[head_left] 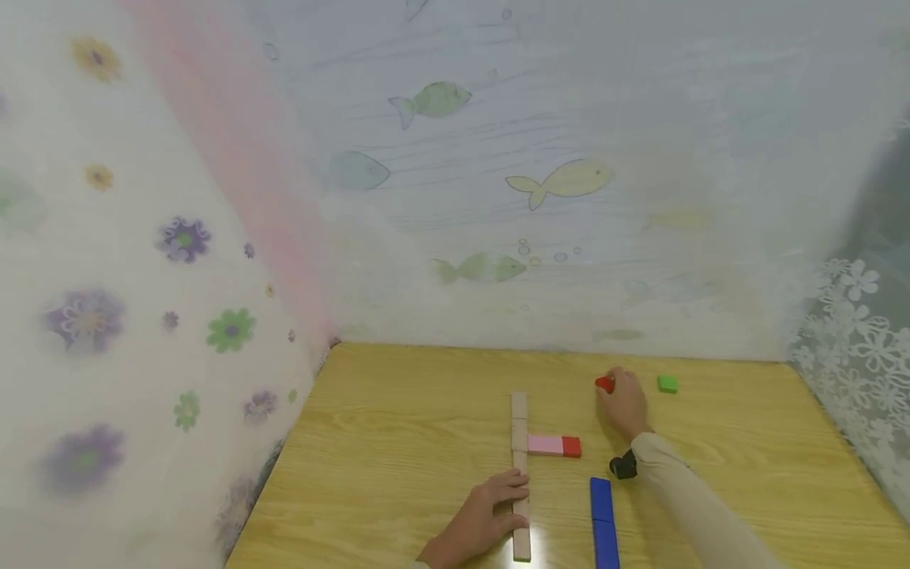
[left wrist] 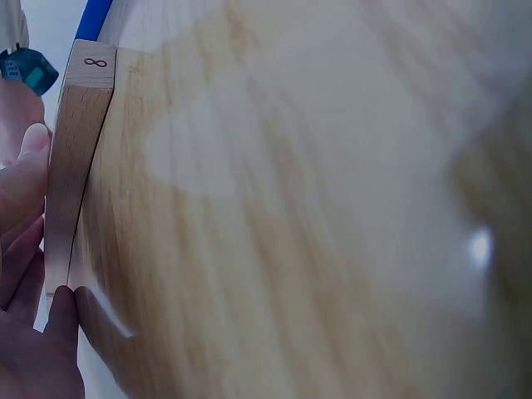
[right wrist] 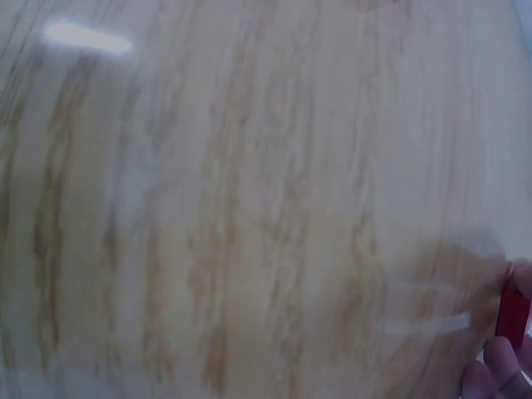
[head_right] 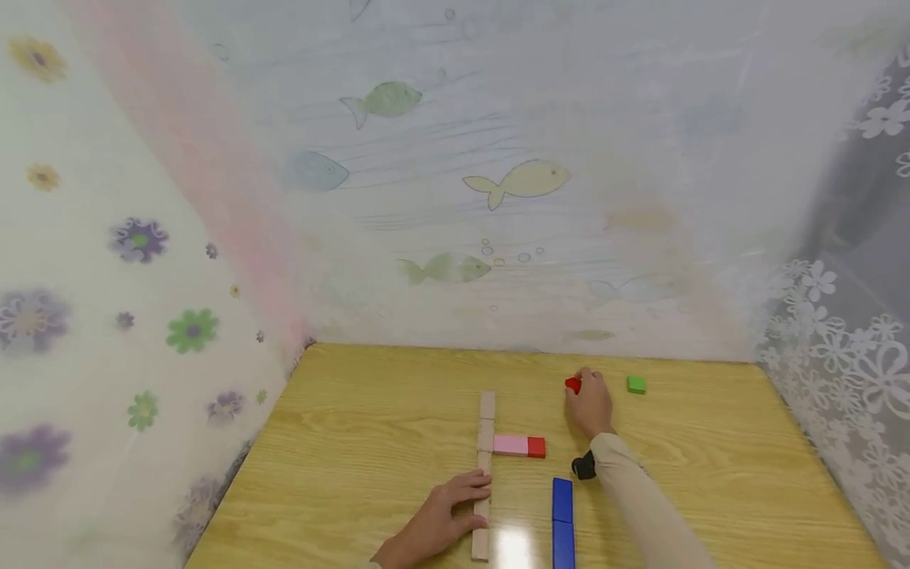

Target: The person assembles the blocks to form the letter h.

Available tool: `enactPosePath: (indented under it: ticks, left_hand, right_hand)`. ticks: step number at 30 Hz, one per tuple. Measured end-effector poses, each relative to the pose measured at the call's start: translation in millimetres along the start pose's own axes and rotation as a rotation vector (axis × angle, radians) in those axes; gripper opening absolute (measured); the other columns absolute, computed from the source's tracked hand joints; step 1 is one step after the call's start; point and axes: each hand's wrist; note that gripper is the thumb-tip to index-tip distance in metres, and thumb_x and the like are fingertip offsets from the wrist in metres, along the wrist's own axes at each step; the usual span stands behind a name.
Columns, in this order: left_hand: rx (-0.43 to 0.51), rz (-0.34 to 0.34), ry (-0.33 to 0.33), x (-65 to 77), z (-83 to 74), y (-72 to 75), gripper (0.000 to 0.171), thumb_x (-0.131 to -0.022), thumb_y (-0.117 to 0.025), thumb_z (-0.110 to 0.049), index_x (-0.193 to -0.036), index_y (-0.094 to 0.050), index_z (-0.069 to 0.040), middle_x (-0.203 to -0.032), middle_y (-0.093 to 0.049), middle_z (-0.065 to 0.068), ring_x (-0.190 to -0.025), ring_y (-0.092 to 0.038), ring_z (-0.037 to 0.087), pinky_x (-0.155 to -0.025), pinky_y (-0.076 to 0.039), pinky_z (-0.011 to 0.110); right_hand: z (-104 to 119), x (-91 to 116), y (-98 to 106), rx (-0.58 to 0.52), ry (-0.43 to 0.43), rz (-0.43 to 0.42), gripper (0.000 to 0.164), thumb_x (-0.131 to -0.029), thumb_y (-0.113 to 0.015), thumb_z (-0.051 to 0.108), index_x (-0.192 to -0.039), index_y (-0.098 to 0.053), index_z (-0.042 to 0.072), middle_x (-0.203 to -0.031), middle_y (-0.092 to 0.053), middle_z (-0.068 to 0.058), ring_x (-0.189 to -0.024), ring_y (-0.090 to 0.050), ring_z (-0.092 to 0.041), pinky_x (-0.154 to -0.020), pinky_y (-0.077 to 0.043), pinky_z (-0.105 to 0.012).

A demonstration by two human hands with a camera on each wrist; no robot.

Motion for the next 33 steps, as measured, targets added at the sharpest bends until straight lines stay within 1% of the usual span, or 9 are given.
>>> enactPosePath:
  ticks: [3, 6, 7, 9, 13, 17, 19, 26, 33]
  left_hand:
    - [0.001, 0.007, -0.004, -0.6, -0.2, 0.2, 0.043, -0.088, -0.065, -0.028, -0.121, -0.062, -0.001, -0.135, -0.053, 0.007, -0.130, -0.043, 0.025, -0.105, -0.038, 0.037]
    - [-0.003, 0.002, -0.011, -0.8, 0.4, -0.1, 0.043, -0.087, -0.066, -0.027, -0.121, -0.062, -0.001, -0.135, -0.053, 0.007, -0.129, -0.044, 0.025, -0.105, -0.038, 0.037]
    - [-0.004, -0.001, -0.013, -0.8, 0.9, -0.2, 0.043, -0.087, -0.067, -0.026, -0.121, -0.062, -0.001, -0.135, -0.053, 0.007, -0.129, -0.044, 0.024, -0.105, -0.038, 0.037]
    - [-0.005, -0.008, -0.013, -0.8, 2.0, -0.2, 0.042, -0.087, -0.067, -0.026, -0.121, -0.062, -0.001, -0.135, -0.054, 0.007, -0.129, -0.044, 0.024, -0.105, -0.038, 0.037]
    - [-0.004, -0.011, -0.019, -0.8, 2.5, 0.4, 0.043, -0.087, -0.067, -0.027, -0.121, -0.062, -0.001, -0.135, -0.054, 0.007, -0.130, -0.044, 0.024, -0.105, -0.038, 0.037]
    - [-0.001, -0.006, -0.022, -1.1, 2.4, 1.5, 0.043, -0.087, -0.067, -0.027, -0.121, -0.062, 0.000, -0.135, -0.054, 0.007, -0.130, -0.044, 0.024, -0.105, -0.038, 0.038]
    - [0.000, 0.000, -0.018, -1.3, 2.9, 1.6, 0.044, -0.087, -0.066, -0.028, -0.121, -0.062, -0.001, -0.135, -0.053, 0.007, -0.130, -0.043, 0.024, -0.105, -0.038, 0.037]
    - [-0.006, 0.009, -0.009, -0.6, 2.0, 3.0, 0.045, -0.088, -0.064, -0.030, -0.123, -0.061, -0.001, -0.136, -0.053, 0.006, -0.131, -0.042, 0.023, -0.105, -0.038, 0.038]
    - [-0.001, 0.017, -0.007, 0.1, 0.8, 2.4, 0.045, -0.088, -0.064, -0.029, -0.123, -0.061, 0.000, -0.136, -0.052, 0.007, -0.131, -0.042, 0.024, -0.105, -0.039, 0.037]
  right_hand:
    - [1, 2, 1, -0.007, 0.024, -0.025, 0.021, -0.081, -0.064, 0.005, -0.094, -0.057, -0.010, -0.088, -0.055, -0.026, -0.079, -0.055, -0.041, -0.068, -0.047, -0.049]
    - [0, 2, 4, -0.032, 0.052, -0.012, 0.020, -0.079, -0.066, 0.001, -0.093, -0.060, -0.011, -0.088, -0.058, -0.026, -0.081, -0.055, -0.041, -0.070, -0.047, -0.049]
    - [-2, 1, 5, -0.048, 0.056, 0.010, 0.020, -0.080, -0.067, 0.000, -0.095, -0.061, -0.012, -0.091, -0.059, -0.027, -0.083, -0.056, -0.041, -0.072, -0.046, -0.050]
    - [-4, 0, 9, -0.061, 0.085, 0.037, 0.020, -0.080, -0.068, -0.001, -0.096, -0.062, -0.011, -0.092, -0.060, -0.026, -0.081, -0.056, -0.037, -0.069, -0.047, -0.045]
    - [-7, -1, 18, -0.089, 0.116, 0.104, 0.021, -0.079, -0.069, -0.003, -0.098, -0.062, -0.010, -0.096, -0.061, -0.025, -0.076, -0.057, -0.030, -0.063, -0.047, -0.036]
    - [-3, 2, 27, -0.097, 0.139, 0.153, 0.021, -0.079, -0.072, -0.003, -0.098, -0.064, -0.007, -0.096, -0.062, -0.022, -0.074, -0.059, -0.028, -0.061, -0.049, -0.034]
    - [0, 4, 30, -0.086, 0.159, 0.171, 0.021, -0.078, -0.073, -0.002, -0.097, -0.065, -0.006, -0.094, -0.063, -0.020, -0.072, -0.059, -0.025, -0.060, -0.049, -0.031]
    - [15, 15, 39, -0.083, 0.199, 0.249, 0.018, -0.077, -0.074, -0.003, -0.094, -0.067, -0.002, -0.092, -0.066, -0.014, -0.071, -0.058, -0.020, -0.058, -0.049, -0.026]
    - [26, 30, 44, -0.110, 0.235, 0.280, 0.019, -0.076, -0.074, -0.004, -0.093, -0.067, -0.001, -0.092, -0.066, -0.012, -0.071, -0.058, -0.018, -0.059, -0.049, -0.025]
Point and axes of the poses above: each hand's wrist, its own x-axis away from the middle knuckle, its own y-axis out of the back of the hand, z = x × y
